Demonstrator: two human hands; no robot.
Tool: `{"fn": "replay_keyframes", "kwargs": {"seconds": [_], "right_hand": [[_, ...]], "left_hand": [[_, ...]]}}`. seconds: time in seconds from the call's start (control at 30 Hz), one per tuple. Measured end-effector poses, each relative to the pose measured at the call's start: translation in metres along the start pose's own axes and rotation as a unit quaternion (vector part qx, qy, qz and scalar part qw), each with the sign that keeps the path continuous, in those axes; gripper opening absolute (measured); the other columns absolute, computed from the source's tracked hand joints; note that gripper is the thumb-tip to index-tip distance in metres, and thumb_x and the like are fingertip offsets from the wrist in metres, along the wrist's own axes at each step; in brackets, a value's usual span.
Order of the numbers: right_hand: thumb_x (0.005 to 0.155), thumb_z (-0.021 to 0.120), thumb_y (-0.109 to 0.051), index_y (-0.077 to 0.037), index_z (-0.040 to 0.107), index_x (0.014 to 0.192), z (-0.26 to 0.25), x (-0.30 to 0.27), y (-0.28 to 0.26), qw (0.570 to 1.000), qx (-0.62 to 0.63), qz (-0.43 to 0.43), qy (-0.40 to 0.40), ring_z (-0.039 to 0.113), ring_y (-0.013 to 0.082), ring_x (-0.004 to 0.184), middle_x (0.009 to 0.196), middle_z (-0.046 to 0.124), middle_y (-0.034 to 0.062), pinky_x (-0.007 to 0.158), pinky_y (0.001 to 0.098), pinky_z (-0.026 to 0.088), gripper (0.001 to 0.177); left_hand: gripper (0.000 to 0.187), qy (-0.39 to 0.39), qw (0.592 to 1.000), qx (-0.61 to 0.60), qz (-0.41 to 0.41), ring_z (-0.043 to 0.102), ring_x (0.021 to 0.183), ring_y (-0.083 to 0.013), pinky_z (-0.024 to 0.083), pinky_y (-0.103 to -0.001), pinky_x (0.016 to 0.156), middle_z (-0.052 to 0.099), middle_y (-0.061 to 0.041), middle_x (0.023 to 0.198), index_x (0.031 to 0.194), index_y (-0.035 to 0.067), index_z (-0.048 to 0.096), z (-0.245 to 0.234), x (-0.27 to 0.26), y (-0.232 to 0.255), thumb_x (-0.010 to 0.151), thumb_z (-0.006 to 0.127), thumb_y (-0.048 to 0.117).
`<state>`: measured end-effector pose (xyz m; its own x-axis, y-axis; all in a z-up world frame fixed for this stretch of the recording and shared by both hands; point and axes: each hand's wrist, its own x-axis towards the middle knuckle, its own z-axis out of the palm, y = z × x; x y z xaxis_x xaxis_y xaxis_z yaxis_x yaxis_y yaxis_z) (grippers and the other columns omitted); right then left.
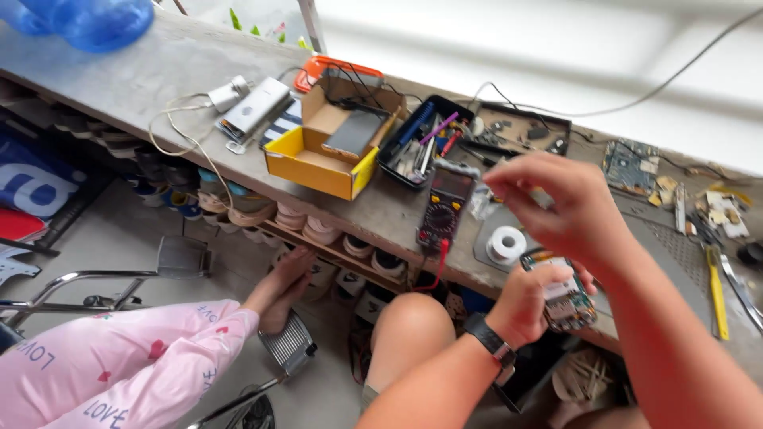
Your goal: Disassembling a mobile phone to access and inspect the screen and internal circuitry using precision tools.
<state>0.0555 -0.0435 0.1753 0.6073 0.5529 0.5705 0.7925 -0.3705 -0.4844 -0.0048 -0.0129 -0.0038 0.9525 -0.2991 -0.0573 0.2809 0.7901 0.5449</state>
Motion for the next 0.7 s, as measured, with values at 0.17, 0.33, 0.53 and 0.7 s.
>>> {"fn": "replay_keyframes", "kwargs": {"seconds": [0.17,0.33,0.53,0.7], "right_hand": [[0.103,0.073,-0.014,-0.015,0.086,0.115,0.030,0.111,0.049,0.975,-0.062,0.179,-0.117,0.081,0.0202,0.103,0.111,0.087,0.0034,0.094,0.0371,0.064,0.018],[0.107,0.068,-0.021,-0.020,0.086,0.111,0.094,0.158,0.151,0.943,-0.206,0.116,-0.234,0.073,0.0255,0.101,0.105,0.083,0.0015,0.087,0.0440,0.061,0.018],[0.097,0.076,-0.021,-0.037,0.087,0.112,0.144,0.175,0.173,0.897,-0.269,0.089,-0.340,0.065,0.0254,0.110,0.111,0.072,-0.0015,0.083,0.0442,0.056,0.024],[0.104,0.069,-0.018,-0.028,0.085,0.104,0.147,0.178,0.172,0.899,-0.259,0.065,-0.348,0.056,0.0223,0.109,0.110,0.067,-0.0004,0.086,0.0383,0.051,0.018]], "left_hand": [[0.021,0.025,0.995,-0.090,-0.044,0.072,0.071,-0.0221,0.064,-0.034,0.065,0.074,-0.012,0.087,0.103,0.004,0.073,0.003,0.010,-0.007,0.085,0.069,0.013],[0.043,0.133,0.981,-0.112,-0.091,0.079,0.081,-0.0265,0.067,-0.039,0.069,0.082,-0.012,0.102,0.120,0.004,0.077,0.021,0.017,0.004,0.078,0.070,0.004],[0.066,0.223,0.960,-0.017,-0.168,0.054,0.097,-0.0129,0.046,-0.027,0.076,0.061,-0.003,0.108,0.127,0.014,0.054,0.020,0.032,0.005,0.062,0.066,0.011],[0.035,0.182,0.973,-0.045,-0.133,0.054,0.086,-0.0094,0.044,-0.024,0.072,0.065,0.002,0.089,0.111,0.017,0.065,0.010,0.042,-0.014,0.077,0.070,0.011]]}}
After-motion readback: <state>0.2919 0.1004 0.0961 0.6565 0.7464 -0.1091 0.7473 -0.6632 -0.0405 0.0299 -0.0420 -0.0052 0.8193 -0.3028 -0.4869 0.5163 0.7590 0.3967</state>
